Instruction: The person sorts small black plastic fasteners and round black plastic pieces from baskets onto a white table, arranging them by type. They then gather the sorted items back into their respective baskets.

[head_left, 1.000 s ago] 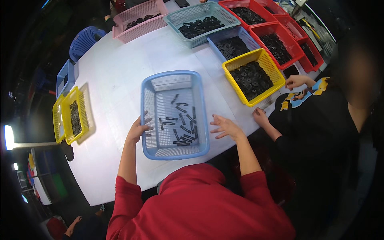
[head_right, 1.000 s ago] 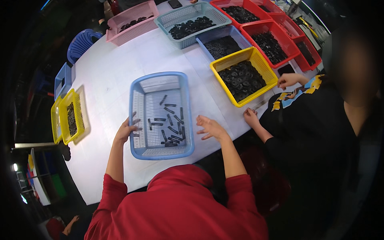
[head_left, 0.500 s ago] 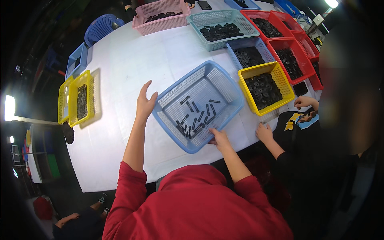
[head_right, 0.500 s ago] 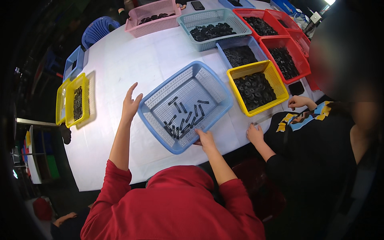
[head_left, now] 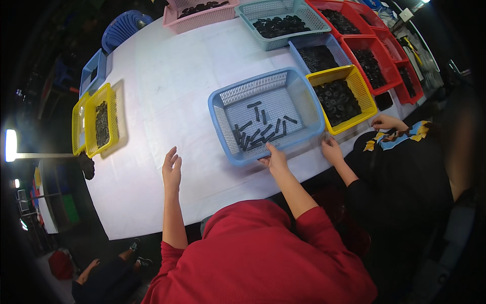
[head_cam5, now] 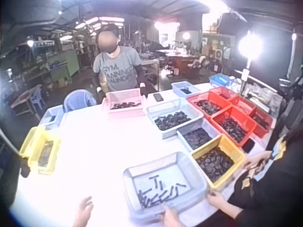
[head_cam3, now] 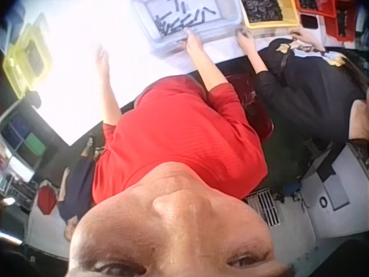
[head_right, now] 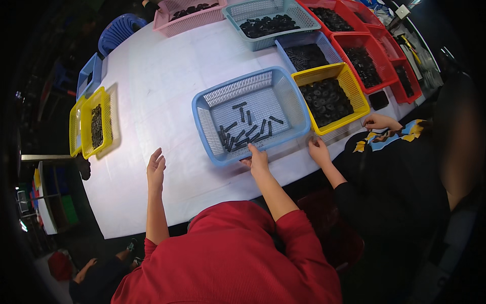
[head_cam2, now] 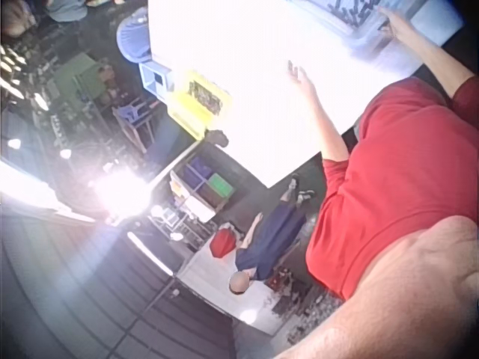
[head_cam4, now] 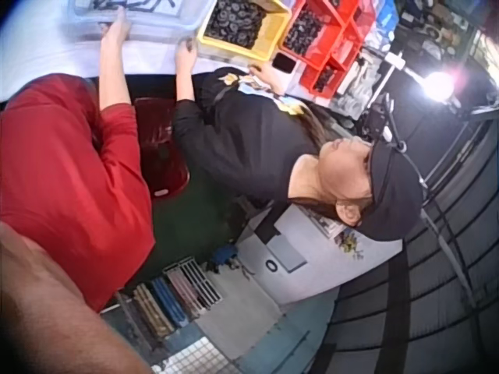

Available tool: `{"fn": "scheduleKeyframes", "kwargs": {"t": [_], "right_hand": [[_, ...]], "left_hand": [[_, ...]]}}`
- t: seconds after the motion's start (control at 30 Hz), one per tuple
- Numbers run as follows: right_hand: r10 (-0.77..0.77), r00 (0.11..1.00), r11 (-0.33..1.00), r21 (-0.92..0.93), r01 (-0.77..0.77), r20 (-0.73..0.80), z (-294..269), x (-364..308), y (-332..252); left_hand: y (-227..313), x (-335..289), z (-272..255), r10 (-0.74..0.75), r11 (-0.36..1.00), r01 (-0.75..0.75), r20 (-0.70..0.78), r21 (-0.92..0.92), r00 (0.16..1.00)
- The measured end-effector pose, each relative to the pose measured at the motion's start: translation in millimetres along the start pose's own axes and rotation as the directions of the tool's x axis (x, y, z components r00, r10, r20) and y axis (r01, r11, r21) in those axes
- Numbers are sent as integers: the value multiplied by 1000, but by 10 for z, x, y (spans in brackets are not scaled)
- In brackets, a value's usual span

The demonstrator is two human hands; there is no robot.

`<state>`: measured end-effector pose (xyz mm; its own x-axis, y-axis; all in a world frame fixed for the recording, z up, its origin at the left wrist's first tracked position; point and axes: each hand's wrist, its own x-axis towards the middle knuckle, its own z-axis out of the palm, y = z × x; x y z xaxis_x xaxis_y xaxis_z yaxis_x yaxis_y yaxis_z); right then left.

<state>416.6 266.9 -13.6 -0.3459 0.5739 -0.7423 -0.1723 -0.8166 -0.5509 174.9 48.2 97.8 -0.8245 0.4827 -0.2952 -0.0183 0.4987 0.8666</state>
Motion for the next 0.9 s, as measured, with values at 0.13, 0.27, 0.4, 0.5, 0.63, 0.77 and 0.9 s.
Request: {"fn": "scheduleKeyframes", "kwargs": {"t": [0.13, 0.27, 0.4, 0.5, 0.63, 0.77, 0.9], "right_hand": [[-32, 999, 999, 26, 31, 30, 390, 126, -229], [-41, 999, 998, 49, 40, 22, 730, 580, -444], [-55, 997, 998, 33, 53, 46, 818, 924, -583], [-61, 995, 996, 64, 55, 85, 820, 954, -593], [-50, 998, 996, 74, 46, 47, 832, 856, -628], [-30, 998, 998, 55, 28, 46, 780, 915, -639], [-50, 999, 992, 120, 50, 1, 687, 816, -538]], "left_hand": [[-76, -85, 7, -5, 1000, 4, 45, 21, 999], [14, -176, -10, 42, 997, -41, -10, 63, 999], [-85, -338, -184, 52, 997, -49, -54, 55, 997], [-278, -455, -330, 46, 998, -40, -100, 57, 994], [-393, -564, -385, 10, 998, -2, -137, 55, 991], [-411, -587, -320, -3, 1000, 5, -129, 10, 992], [-353, -600, -266, -28, 999, 25, -111, -25, 993]]}}
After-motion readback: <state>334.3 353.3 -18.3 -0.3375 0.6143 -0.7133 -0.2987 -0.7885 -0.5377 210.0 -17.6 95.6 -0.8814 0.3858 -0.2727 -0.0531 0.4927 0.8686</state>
